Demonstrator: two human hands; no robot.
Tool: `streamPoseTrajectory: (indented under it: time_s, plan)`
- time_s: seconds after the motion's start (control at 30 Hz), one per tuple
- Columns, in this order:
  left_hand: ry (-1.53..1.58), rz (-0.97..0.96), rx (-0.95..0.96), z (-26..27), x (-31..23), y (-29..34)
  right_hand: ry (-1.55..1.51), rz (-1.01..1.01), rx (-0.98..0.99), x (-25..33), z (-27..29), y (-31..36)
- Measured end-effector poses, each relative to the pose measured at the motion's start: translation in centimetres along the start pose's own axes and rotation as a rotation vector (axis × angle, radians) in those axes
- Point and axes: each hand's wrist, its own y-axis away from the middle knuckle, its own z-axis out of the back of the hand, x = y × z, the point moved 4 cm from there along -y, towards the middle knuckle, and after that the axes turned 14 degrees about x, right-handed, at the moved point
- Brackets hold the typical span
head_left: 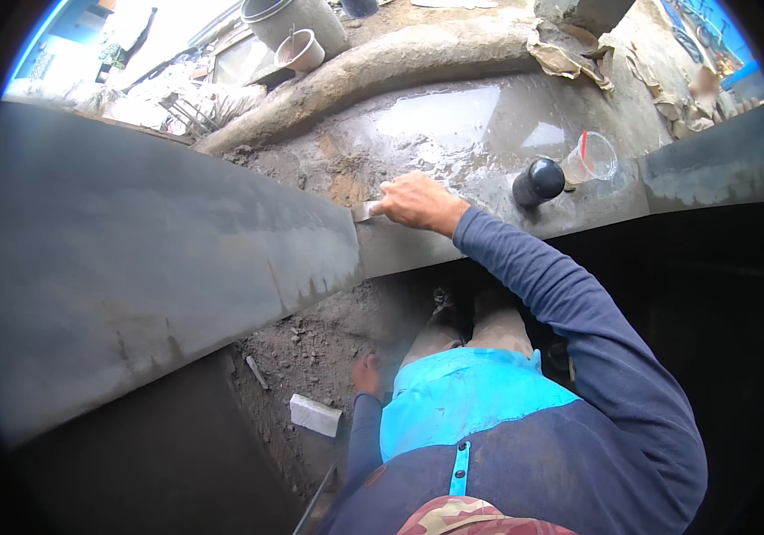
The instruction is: The person smooths a wet concrete surface using a trowel and a float. They repeatedly apply and level the material along a curved edge, occasionally switching tools to refine the finish.
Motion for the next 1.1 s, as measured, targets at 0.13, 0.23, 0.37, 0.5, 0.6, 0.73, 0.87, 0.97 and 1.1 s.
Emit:
streamPoseTrajectory:
  time_s: [0.13, 0.23, 0.37, 0.5, 0.6, 0.73, 0.87, 0.97, 1.1]
  plan:
    - [0.170, 0.029, 0.047, -0.2, -1.2, 0.9, 0.000, -0.047, 0.077, -1.3, 1.4, 5.6]
    - [0.235, 0.136, -0.047, 0.8, -3.1, 3.3, 0.039, -0.075, 0.062, -1.3, 2.2, 10.2]
    - [-0.050, 0.011, -0.608, 4.7, -8.6, 4.1, -0.045, -0.108, 0.109, 1.3, 0.1, 5.5]
    - [-0.258, -0.412, -1.193, 11.6, -23.3, 7.1, -0.083, -0.067, 0.114, 2.6, -0.4, 2.8]
    - [-0.356, -0.715, -1.521, 17.6, -34.7, 13.4, -0.076, -0.069, 0.134, 1.8, 0.8, 8.3]
    - [-0.355, -1.149, -1.662, 19.0, -45.8, 17.6, -0.046, -0.128, 0.062, 4.8, -1.4, 5.7]
    - [-0.342, -1.225, -1.719, 18.8, -49.2, 18.0, -0.016, -0.126, 0.102, 5.2, -0.3, 5.0]
    - [-0.366, -1.174, -1.801, 19.1, -49.2, 17.7, -0.099, -0.086, 0.092, 4.3, -0.1, 9.3]
    - [-0.335, -1.227, -1.852, 18.9, -50.9, 16.9, -0.073, -0.075, 0.040, 6.4, -1.5, 6.1]
